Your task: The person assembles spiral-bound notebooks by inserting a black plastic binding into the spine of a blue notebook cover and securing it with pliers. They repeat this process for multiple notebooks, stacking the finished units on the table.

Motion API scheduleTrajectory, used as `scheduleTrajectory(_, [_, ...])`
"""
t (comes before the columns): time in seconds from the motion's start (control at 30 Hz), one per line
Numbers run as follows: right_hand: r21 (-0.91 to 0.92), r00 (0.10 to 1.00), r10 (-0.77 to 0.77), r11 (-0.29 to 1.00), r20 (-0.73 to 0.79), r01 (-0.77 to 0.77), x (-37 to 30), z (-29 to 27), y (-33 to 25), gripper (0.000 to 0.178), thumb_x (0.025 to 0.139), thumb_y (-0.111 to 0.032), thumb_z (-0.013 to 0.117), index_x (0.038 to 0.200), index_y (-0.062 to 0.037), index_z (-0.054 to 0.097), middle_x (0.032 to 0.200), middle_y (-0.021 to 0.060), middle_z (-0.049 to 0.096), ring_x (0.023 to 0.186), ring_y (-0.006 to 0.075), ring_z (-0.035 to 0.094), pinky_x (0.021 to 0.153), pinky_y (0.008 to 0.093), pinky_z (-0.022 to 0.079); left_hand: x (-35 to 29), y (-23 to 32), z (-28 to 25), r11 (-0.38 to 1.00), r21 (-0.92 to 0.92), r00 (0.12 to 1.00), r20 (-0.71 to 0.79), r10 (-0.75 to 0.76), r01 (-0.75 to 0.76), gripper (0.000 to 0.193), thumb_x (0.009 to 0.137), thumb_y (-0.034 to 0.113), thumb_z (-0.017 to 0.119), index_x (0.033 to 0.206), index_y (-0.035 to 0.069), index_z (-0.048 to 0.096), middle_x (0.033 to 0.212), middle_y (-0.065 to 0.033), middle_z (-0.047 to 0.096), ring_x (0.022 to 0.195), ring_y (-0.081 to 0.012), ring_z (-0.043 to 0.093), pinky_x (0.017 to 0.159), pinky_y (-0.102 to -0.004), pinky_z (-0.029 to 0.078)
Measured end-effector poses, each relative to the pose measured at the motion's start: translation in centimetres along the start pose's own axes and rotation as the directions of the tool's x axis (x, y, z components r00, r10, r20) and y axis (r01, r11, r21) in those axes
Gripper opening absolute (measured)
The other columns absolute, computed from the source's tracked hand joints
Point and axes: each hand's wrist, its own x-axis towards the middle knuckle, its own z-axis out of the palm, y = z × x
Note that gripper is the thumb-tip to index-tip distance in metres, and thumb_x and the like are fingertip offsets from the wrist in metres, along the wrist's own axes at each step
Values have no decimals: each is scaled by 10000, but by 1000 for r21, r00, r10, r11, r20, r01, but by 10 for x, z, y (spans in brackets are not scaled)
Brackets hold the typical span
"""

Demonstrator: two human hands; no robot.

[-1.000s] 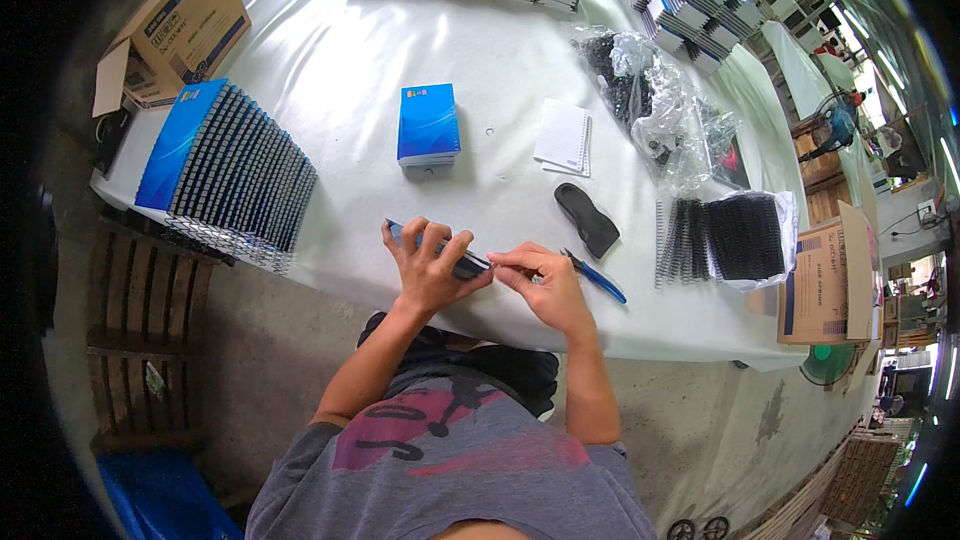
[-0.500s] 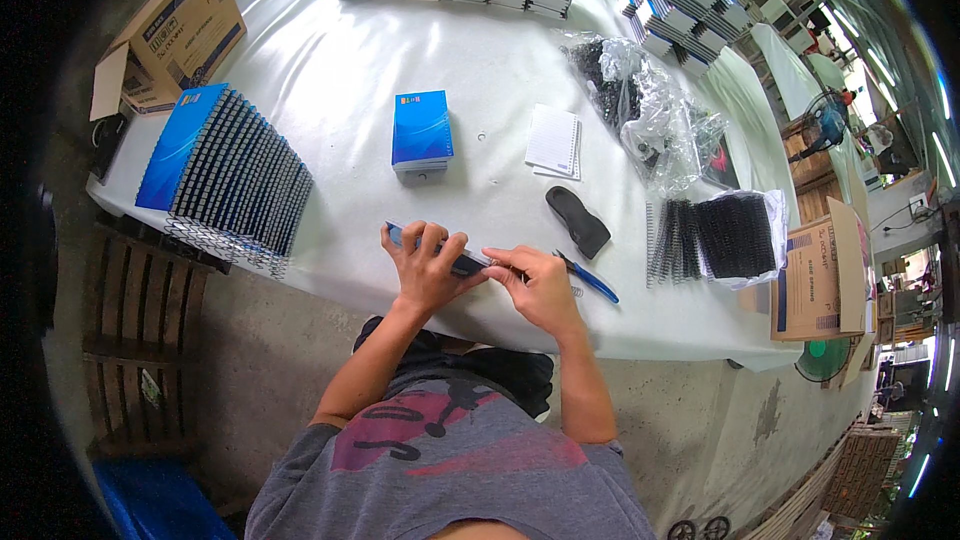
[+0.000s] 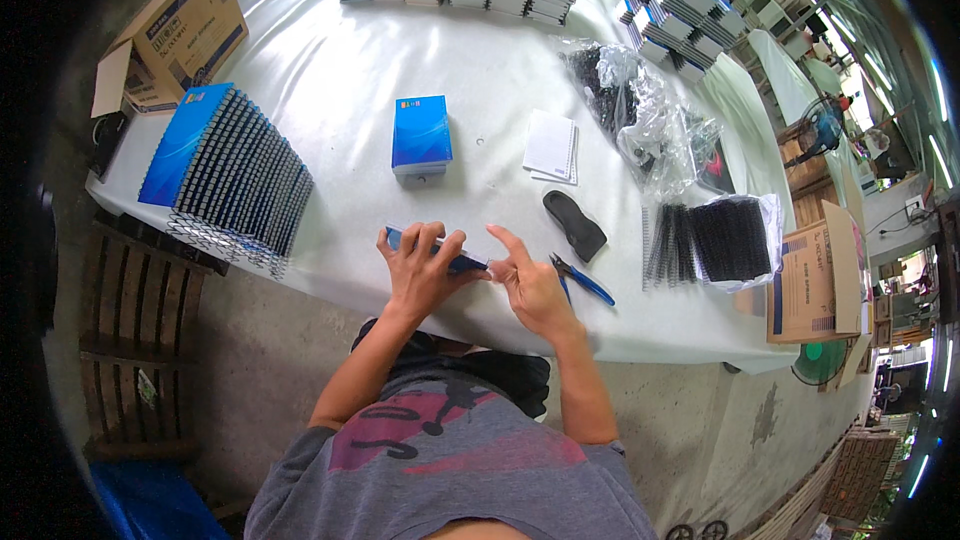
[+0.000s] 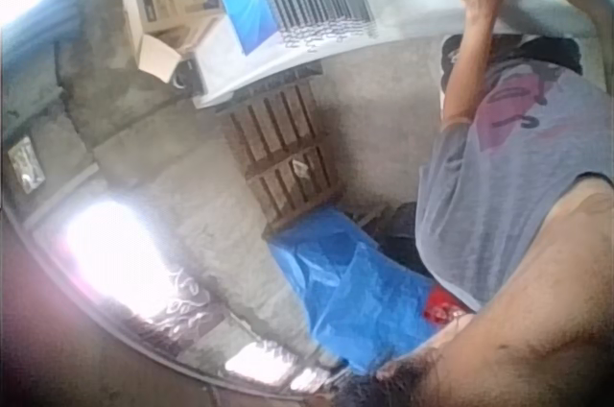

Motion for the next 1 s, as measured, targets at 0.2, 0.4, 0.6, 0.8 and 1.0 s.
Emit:
scheduleTrajectory(0.2, [-109, 977, -193, 977, -93, 183, -5, -2, 9, 285, 848, -44, 591, 1131, -44, 558, 827, 99, 587, 690, 188, 588, 564, 277, 466, -7, -4, 1, 999, -30, 999, 1, 38, -38, 443, 649, 499, 721, 946, 212, 562, 908, 11, 439, 966, -192, 412, 884, -515, 192])
scheduleTrajectory(0.4, [-25, 994, 50, 999, 95, -48, 1, -8, 13, 185, 877, -119, 556, 1039, -55, 618, 924, 115, 623, 751, 217, 610, 612, 285, 473, -1, -5, -3, 991, -129, 998, 41, 51, -46, 410, 668, 469, 727, 927, 194, 568, 925, -10, 442, 980, -216, 414, 897, -520, 197])
scheduleTrajectory(0.6, [-735, 957, -67, 657, -282, -170, 26, -39, 46, 351, 854, -160, 561, 1203, -128, 537, 1167, 112, 556, 1036, 246, 544, 813, 344, 448, -3, -12, -10, 986, -162, 998, 28, 48, -43, 459, 652, 506, 730, 920, 173, 563, 1100, -58, 443, 1070, -247, 408, 921, -470, 216])
scheduleTrajectory(0.8, [-443, 928, 80, 862, -363, -248, 31, -57, 105, 396, 786, -22, 541, 1171, -115, 558, 1081, 112, 610, 970, 250, 587, 829, 393, 466, -1, -13, -8, 969, -238, 998, 7, 69, -66, 486, 634, 524, 730, 835, 134, 522, 1120, -71, 464, 1092, -273, 408, 946, -485, 215])
scheduleTrajectory(1.0, [788, 986, -160, 612, 37, 70, 29, -27, 51, 291, 694, 65, 591, 980, 25, 629, 954, 193, 658, 906, 303, 640, 820, 366, 508, -4, -15, -5, 954, -298, 999, 19, 48, -41, 445, 644, 495, 725, 772, 125, 514, 1086, -62, 468, 1107, -256, 408, 1012, -566, 148])
